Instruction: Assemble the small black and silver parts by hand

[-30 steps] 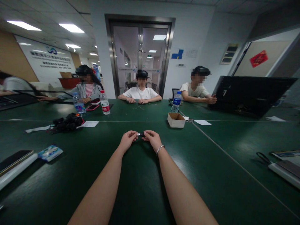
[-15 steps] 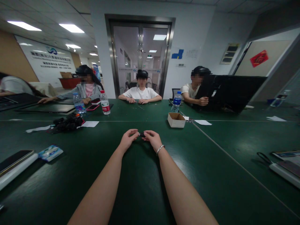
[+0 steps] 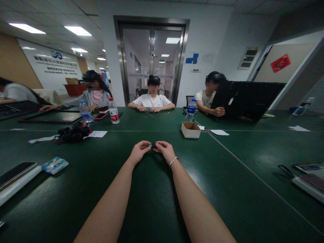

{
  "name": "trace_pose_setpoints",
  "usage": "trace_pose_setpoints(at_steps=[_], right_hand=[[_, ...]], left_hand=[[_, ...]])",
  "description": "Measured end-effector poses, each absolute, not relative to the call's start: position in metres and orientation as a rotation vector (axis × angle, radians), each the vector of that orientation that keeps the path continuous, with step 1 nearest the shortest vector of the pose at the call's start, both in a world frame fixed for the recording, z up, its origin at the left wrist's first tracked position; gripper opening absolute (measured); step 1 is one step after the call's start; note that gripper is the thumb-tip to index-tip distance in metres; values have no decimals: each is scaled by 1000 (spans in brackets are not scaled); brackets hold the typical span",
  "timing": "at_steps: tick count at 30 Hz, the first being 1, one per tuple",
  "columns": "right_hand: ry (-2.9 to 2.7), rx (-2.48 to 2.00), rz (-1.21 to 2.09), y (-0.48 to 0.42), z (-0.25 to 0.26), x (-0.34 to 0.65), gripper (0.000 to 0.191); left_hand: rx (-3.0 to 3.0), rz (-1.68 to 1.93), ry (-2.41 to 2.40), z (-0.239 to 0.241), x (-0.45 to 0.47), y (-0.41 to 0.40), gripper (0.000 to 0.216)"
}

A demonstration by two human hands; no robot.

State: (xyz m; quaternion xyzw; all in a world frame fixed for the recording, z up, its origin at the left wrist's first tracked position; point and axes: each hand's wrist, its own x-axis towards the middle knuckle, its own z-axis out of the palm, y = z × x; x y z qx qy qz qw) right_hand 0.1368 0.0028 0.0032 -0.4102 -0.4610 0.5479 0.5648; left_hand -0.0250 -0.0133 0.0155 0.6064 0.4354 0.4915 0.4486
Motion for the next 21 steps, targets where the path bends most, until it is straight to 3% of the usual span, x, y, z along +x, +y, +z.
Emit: trace_pose_setpoints(at_steps=[21], right_hand=[[-1095,-944,1299,2,3,137,27]], left_hand=[[1572,1194,1246,6,-25,-5,38]])
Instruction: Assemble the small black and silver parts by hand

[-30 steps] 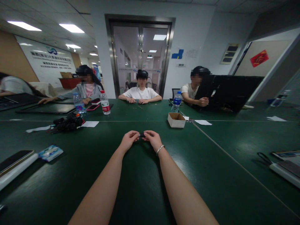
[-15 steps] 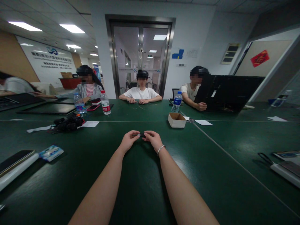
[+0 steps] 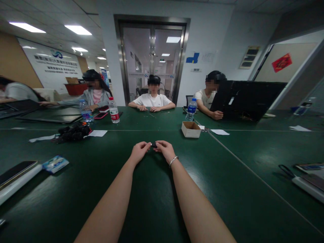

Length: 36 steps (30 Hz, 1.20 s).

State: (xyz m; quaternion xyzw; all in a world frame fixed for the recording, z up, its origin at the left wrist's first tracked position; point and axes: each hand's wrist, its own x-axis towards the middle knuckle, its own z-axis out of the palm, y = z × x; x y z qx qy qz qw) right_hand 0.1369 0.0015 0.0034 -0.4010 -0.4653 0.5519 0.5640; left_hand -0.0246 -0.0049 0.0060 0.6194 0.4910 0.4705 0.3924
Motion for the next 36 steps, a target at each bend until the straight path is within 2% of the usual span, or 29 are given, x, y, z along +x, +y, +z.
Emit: trace_pose_setpoints(at_steps=[19,22,36], right_hand=[[-1074,-959,1296,2,4,136,22],[-1076,-964,1300,2,4,136,22],[-1089,-961,1297,4,1,137,25]], left_hand=[[1470,1163,1164,15,-24,-9,45],[1486,1118,1198,15,-24,-10,38],[1492,1139,1148,15,-22,-10,47]])
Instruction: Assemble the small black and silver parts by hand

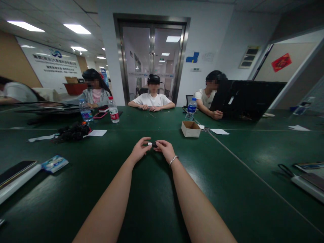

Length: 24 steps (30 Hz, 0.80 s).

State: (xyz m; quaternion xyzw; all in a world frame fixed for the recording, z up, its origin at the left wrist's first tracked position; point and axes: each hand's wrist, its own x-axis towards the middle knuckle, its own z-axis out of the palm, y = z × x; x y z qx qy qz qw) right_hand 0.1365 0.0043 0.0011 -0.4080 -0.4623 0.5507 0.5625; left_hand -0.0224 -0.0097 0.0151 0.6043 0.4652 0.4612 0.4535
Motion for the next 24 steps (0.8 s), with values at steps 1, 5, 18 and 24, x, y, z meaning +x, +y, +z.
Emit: trace_pose_setpoints(at_steps=[1,5,18,24], right_hand=[[-1089,-962,1298,5,1,137,25],[-1100,-959,1301,5,0,137,25],[-1094,-965,1299,5,0,136,22],[-1104,-968,1298,5,0,136,22]], left_hand=[[1517,1126,1150,15,-22,-10,46],[1477,1112,1287,13,-21,-8,44],[1438,1165,1174,17,-22,-10,44],[1428,1131,1326,10,-20,-5,49]])
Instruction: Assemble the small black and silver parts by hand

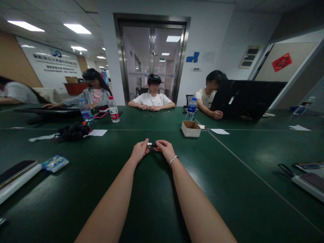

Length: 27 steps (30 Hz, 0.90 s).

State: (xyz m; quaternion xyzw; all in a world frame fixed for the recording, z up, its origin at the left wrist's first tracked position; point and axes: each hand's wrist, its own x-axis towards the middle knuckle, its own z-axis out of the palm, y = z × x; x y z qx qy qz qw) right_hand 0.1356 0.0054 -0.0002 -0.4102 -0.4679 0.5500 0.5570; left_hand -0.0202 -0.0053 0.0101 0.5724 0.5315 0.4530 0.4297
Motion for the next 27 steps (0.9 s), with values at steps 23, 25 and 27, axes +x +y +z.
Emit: trace_pose_setpoints(at_steps=[23,25,27], right_hand=[[-2114,-1252,279,-22,15,128,8],[-2206,-1261,207,-30,17,130,10],[-2236,-1279,178,-39,19,139,15]], left_hand=[[1620,1112,1154,14,-18,-19,37],[1701,1092,1204,14,-16,-25,37],[1749,1101,1225,15,-16,-32,36]])
